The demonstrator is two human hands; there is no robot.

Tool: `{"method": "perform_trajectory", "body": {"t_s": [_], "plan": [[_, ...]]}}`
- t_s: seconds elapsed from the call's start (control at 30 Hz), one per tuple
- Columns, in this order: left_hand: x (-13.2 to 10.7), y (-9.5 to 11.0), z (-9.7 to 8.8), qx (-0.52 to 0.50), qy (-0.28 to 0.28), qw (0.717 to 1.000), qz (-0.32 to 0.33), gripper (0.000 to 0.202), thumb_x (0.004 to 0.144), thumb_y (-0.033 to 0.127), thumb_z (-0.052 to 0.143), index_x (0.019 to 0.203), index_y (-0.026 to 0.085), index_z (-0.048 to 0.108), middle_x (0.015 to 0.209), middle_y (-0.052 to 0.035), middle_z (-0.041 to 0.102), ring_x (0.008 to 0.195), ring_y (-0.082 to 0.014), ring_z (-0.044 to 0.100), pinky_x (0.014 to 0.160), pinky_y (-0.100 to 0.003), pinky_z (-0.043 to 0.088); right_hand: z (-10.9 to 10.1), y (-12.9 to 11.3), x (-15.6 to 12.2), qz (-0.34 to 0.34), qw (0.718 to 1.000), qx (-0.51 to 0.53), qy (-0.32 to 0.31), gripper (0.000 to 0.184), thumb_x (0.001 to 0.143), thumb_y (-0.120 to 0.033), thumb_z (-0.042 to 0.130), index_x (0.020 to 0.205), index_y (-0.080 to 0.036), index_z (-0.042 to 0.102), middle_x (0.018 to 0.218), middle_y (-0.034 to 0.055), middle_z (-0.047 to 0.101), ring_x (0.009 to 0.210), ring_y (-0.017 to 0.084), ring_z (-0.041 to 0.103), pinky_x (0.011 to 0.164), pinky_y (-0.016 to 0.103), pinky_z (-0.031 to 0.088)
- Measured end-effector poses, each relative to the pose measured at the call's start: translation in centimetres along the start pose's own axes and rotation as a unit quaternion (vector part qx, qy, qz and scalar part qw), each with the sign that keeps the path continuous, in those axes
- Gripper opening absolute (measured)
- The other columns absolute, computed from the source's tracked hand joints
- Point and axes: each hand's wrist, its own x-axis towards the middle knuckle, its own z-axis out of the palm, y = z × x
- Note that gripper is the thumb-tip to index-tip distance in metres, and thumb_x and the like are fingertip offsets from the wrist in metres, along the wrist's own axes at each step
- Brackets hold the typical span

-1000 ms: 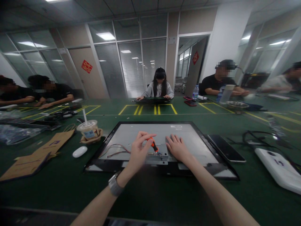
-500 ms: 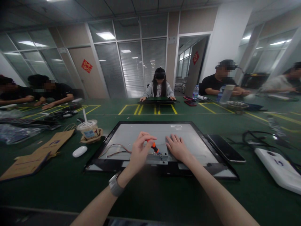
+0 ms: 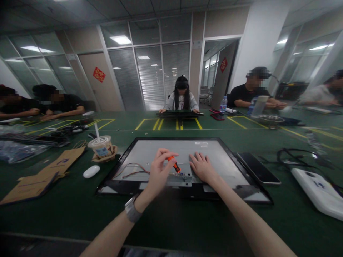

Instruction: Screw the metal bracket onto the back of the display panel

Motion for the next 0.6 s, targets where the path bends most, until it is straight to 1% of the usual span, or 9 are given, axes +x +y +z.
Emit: {"method": "perform_trajectory", "body": {"t_s": [0.07,0.13,0.2,0.27,0.33,0.4,0.47,0.53,0.6], "plan": [[-0.06,0.05,0.03,0.000,-0.004,1.000,0.006,0.019,0.092,0.032,0.060,0.099,0.021,0.074,0.092,-0.0042,0.053,0.090,-0.0171,0.056,0.087,-0.032,0.048,-0.15,-0.10,0.00,0.001,1.000,0.001,-0.004,0.055,0.101,-0.036,0.023,0.148,-0.017,0.043,0.152,0.0195,0.041,0.139,0.034,0.037,0.108,0.055,0.033],[-0.10,0.25,0.07,-0.020,-0.013,1.000,0.006,0.021,0.095,0.030,0.055,0.104,0.020,0.072,0.093,-0.0048,0.056,0.090,-0.0170,0.057,0.086,-0.032,0.048,-0.31,-0.21,-0.05,0.003,1.000,0.001,-0.004,0.055,0.101,-0.036,0.024,0.148,-0.017,0.043,0.153,0.0196,0.041,0.139,0.034,0.037,0.108,0.055,0.033],[-0.13,0.50,0.08,-0.054,-0.020,0.998,-0.011,0.025,0.097,0.029,0.050,0.111,0.019,0.067,0.097,-0.0063,0.061,0.091,-0.0172,0.059,0.084,-0.032,0.049,-0.49,-0.30,-0.14,0.002,1.000,-0.003,-0.005,0.055,0.101,-0.035,0.023,0.149,-0.016,0.043,0.153,0.0200,0.040,0.140,0.034,0.037,0.108,0.055,0.032],[-0.13,0.70,0.06,-0.086,-0.024,0.995,-0.034,0.026,0.099,0.029,0.045,0.114,0.017,0.064,0.099,-0.0077,0.065,0.091,-0.0177,0.062,0.084,-0.032,0.049,-0.69,-0.35,-0.24,-0.005,1.000,-0.009,-0.007,0.055,0.101,-0.034,0.023,0.148,-0.014,0.043,0.153,0.0210,0.040,0.140,0.035,0.036,0.108,0.055,0.032],[-0.11,0.75,0.01,-0.090,-0.024,0.995,-0.039,0.026,0.100,0.029,0.043,0.109,0.017,0.065,0.099,-0.0085,0.067,0.093,-0.0187,0.062,0.087,-0.033,0.049,-0.84,-0.37,-0.31,-0.012,1.000,-0.011,-0.009,0.055,0.101,-0.033,0.023,0.148,-0.014,0.042,0.152,0.0213,0.041,0.140,0.035,0.035,0.108,0.055,0.033],[-0.09,0.62,-0.03,-0.068,-0.017,0.997,-0.019,0.026,0.099,0.029,0.045,0.103,0.017,0.068,0.102,-0.0088,0.065,0.099,-0.0198,0.060,0.090,-0.034,0.047,-0.90,-0.36,-0.32,-0.009,1.000,-0.006,-0.009,0.055,0.101,-0.033,0.023,0.149,-0.015,0.043,0.152,0.0208,0.041,0.140,0.034,0.036,0.108,0.055,0.033],[-0.07,0.38,-0.01,-0.037,-0.005,0.999,0.003,0.023,0.096,0.031,0.052,0.099,0.019,0.071,0.104,-0.0080,0.061,0.100,-0.0199,0.058,0.092,-0.034,0.046,-0.83,-0.33,-0.28,0.000,1.000,0.002,-0.008,0.054,0.101,-0.034,0.023,0.149,-0.016,0.042,0.153,0.0203,0.041,0.140,0.034,0.036,0.109,0.055,0.032],[-0.07,0.20,0.04,-0.017,0.003,1.000,0.016,0.020,0.093,0.033,0.059,0.094,0.019,0.073,0.099,-0.0062,0.056,0.095,-0.0186,0.056,0.089,-0.033,0.047,-0.70,-0.27,-0.21,0.003,1.000,0.007,-0.006,0.055,0.101,-0.035,0.024,0.149,-0.016,0.042,0.153,0.0198,0.041,0.140,0.034,0.036,0.109,0.054,0.032],[-0.07,0.21,0.07,-0.015,0.004,1.000,0.019,0.020,0.092,0.032,0.059,0.093,0.019,0.074,0.092,-0.0048,0.054,0.089,-0.0172,0.056,0.086,-0.032,0.047,-0.57,-0.21,-0.17,0.001,1.000,0.007,-0.004,0.055,0.101,-0.036,0.024,0.149,-0.017,0.043,0.153,0.0195,0.041,0.139,0.033,0.037,0.109,0.054,0.032]]}}
